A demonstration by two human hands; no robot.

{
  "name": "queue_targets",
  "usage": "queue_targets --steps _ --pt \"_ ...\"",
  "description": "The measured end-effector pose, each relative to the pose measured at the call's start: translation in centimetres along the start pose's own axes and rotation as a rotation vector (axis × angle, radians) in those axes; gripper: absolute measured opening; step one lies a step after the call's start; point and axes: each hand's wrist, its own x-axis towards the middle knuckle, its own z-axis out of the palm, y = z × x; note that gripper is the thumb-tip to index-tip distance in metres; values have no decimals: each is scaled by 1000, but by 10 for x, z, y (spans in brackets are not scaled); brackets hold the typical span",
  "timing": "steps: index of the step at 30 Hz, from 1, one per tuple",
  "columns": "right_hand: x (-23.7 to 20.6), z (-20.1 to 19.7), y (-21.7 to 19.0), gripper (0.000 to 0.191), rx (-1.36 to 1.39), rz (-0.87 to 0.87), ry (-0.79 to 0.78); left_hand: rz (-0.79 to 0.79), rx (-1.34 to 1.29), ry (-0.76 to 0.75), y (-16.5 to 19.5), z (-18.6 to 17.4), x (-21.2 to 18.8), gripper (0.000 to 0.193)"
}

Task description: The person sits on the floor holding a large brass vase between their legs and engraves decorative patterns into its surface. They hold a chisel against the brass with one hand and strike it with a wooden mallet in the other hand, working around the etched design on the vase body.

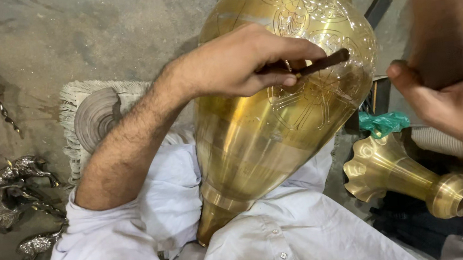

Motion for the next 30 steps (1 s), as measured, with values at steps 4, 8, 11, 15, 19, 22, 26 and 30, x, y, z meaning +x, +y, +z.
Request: queue_targets --steps 4,8,11,15,19,22,26,30 --pt "28 -10 -4 38 -332 -260 -93 -67 52 103 2 7 -10 44" --pt "58 -14 -14 39 -358 -328 -158 -196 -21 226 6 18 -23 47" --pt "76 -21 -24 41 104 -125 -244 -198 -31 313 6 27 -30 48" --pt "108 -21 -40 41 0 -54 -428 -310 -83 468 5 44 -37 44" --pt "140 -15 -58 37 -183 -105 -529 -463 -160 570 5 59 -43 29" --pt "154 -12 -80 36 -164 -390 -444 -402 -309 754 9 74 -43 30" --pt "172 -5 -116 27 -587 -367 -515 -422 -510 937 14 89 -41 32" --pt "179 -7 -148 15 -632 -424 -487 -381 -570 1048 18 98 -42 36"
